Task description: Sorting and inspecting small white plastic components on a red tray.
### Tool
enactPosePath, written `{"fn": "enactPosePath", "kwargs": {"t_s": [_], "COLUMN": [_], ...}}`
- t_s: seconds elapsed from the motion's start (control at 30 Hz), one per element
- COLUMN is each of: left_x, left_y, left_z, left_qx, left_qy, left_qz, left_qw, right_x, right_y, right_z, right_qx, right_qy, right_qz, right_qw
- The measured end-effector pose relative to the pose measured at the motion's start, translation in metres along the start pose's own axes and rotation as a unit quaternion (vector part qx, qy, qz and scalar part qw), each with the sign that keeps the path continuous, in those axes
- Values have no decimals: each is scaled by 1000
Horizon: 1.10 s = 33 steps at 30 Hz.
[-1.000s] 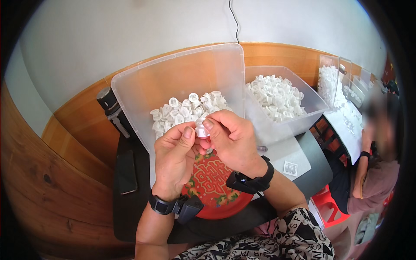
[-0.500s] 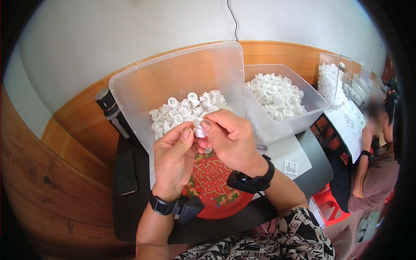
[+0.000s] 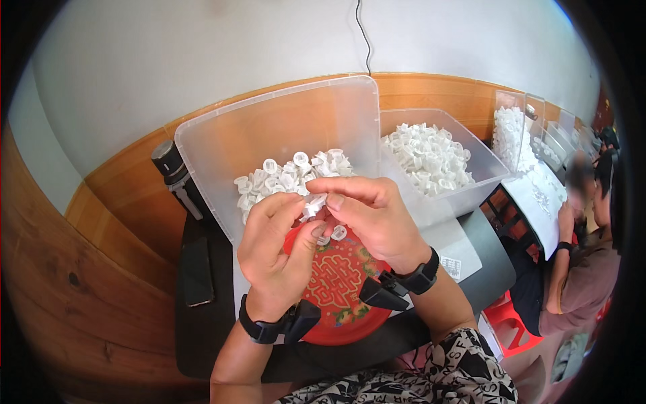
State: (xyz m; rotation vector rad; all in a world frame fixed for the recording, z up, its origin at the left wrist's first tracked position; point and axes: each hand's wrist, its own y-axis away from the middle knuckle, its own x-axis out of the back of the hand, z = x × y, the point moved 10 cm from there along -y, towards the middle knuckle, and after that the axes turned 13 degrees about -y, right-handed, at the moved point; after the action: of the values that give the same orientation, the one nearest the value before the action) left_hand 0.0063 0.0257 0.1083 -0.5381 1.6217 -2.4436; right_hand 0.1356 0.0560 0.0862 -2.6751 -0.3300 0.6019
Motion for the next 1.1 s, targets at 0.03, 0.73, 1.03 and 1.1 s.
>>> {"fn": "enactPosePath", "kwargs": {"t_s": [0.03,0.73,1.03,1.1], "left_x": [0,-4,-9,-8], "left_y": [1,1,2,4], "left_z": [5,6,-24,-28], "left_qx": [-21,-8,141,141], "left_qy": [-17,-5,171,162], "left_qz": [4,-13,-46,-49], "left_qw": [1000,1000,974,975], "right_x": [1,2,3,3], "right_y": [1,-3,-3,-2], "right_z": [-1,10,19,27], "right_qx": [1,-12,-43,-69], "right_qy": [1,-98,-112,-78], "right_qz": [1,-13,-7,12], "right_qw": [1000,995,993,995]}}
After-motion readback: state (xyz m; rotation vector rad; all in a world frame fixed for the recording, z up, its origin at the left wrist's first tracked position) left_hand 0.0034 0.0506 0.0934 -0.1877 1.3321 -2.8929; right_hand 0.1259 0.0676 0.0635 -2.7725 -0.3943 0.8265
